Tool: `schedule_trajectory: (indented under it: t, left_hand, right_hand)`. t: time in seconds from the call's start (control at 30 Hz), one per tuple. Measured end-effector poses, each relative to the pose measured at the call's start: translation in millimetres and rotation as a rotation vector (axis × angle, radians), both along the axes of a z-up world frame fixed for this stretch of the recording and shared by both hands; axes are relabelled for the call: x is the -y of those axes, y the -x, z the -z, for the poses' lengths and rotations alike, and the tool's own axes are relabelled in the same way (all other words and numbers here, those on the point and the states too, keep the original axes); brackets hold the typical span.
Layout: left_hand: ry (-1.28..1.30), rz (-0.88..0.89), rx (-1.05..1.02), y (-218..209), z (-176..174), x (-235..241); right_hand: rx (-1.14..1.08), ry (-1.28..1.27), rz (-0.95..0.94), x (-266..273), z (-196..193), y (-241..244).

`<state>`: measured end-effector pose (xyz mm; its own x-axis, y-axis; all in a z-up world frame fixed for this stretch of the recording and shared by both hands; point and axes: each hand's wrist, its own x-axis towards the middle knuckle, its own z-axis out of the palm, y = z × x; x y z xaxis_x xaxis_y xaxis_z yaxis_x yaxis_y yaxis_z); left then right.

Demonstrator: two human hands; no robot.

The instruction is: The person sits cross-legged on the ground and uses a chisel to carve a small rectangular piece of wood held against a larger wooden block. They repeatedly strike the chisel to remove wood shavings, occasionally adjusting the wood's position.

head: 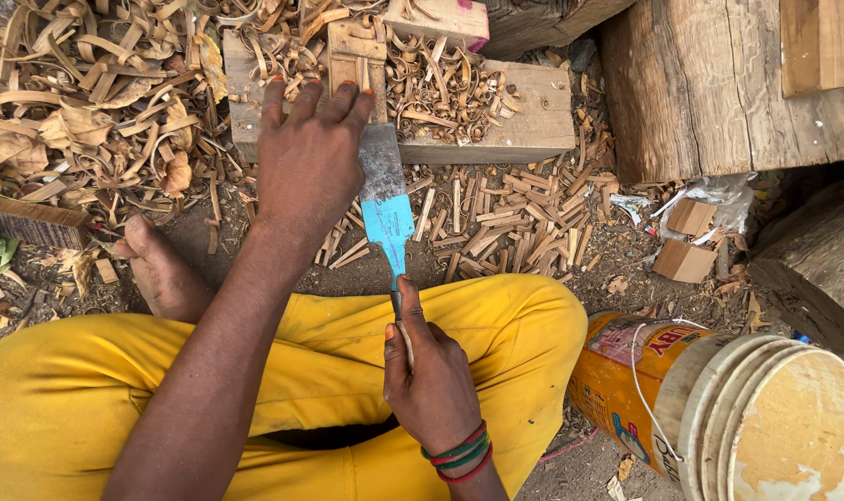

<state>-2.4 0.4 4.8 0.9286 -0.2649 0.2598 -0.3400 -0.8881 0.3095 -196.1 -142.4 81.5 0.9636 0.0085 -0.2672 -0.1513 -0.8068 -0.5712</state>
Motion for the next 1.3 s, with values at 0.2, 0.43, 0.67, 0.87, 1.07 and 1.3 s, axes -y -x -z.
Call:
schedule_trajectory:
  t: [0.2, 0.43, 0.67, 0.87, 1.07, 1.3]
  left_hand:
    - [-0.099, 0.138, -0.112, 65.2, -33.4, 23.4]
    - [-0.206, 0.089, -0.125, 42.7, -23.7, 33.2]
    - [-0.048, 0.086, -0.114, 9.1, -7.6, 22.6]
    - [0.337, 0.067, -0.055, 27.6, -9.2, -6.4]
    - [0.362, -0.051, -0.068, 6.0, -7.4, -24.2]
    - [0.197, 0.054, -0.089, -6.1, 13.6, -4.2]
  right_hand:
    - [0.039, 0.010, -0.015, -3.4, 1.2, -2.8]
    - [0.055, -0.050, 0.011, -13.6, 17.6, -30.1]
    - [0.130, -0.042, 0.022, -32.1, 15.8, -68.6]
    - [0.219, -0.151, 0.087, -21.2, 8.3, -45.7]
    - [0.081, -0.355, 0.317, 6.1, -1.2, -5.0]
    - [-0.012, -0.178, 0.244, 14.1, 10.2, 18.3]
